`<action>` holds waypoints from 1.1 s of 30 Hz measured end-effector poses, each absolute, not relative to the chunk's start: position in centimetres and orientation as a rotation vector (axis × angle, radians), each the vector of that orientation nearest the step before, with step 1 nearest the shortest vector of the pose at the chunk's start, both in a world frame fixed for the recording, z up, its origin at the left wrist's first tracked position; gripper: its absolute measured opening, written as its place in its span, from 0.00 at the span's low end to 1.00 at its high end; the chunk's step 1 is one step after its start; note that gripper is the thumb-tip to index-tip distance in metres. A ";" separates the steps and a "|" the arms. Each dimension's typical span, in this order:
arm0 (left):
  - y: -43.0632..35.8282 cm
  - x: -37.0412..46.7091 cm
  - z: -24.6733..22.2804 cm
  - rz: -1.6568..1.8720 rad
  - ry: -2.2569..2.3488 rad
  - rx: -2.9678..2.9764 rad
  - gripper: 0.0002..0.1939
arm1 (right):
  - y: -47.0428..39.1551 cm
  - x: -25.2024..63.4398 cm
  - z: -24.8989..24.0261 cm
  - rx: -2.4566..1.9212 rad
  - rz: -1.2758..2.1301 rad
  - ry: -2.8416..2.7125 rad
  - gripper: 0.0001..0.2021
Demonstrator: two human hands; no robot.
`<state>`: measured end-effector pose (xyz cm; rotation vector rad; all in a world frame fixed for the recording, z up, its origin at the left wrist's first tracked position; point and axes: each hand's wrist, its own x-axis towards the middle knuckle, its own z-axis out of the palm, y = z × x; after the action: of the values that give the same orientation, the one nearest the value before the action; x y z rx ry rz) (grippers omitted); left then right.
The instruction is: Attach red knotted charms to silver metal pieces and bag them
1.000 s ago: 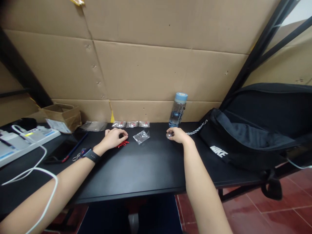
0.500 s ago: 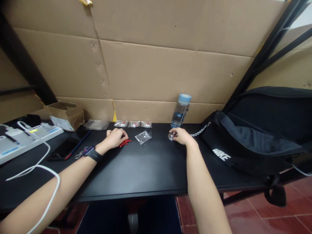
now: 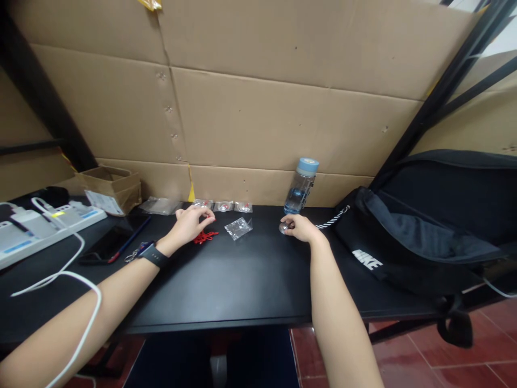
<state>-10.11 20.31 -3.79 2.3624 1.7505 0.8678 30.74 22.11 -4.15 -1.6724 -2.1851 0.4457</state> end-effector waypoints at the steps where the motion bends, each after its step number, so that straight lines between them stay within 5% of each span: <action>1: 20.1 -10.0 -3.6 0.884 1.738 2.362 0.09 | 22.1 30.8 -4.2 -1.676 0.445 -2.181 0.20; 9: 19.0 -9.2 -3.2 1.176 1.524 2.355 0.07 | 20.2 27.4 -1.2 -1.323 0.443 -2.039 0.16; 16: 16.8 -7.4 -1.7 1.438 1.302 2.309 0.08 | 16.4 18.2 -0.3 -0.700 1.011 -1.644 0.25; 33: 14.4 -6.0 -1.3 1.587 1.295 2.657 0.07 | 14.4 13.9 -1.5 -0.513 1.321 -1.483 0.28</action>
<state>-5.97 14.37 -1.34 2.6566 1.2955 1.5873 13.87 14.36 -1.49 -0.5134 -1.4829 1.3214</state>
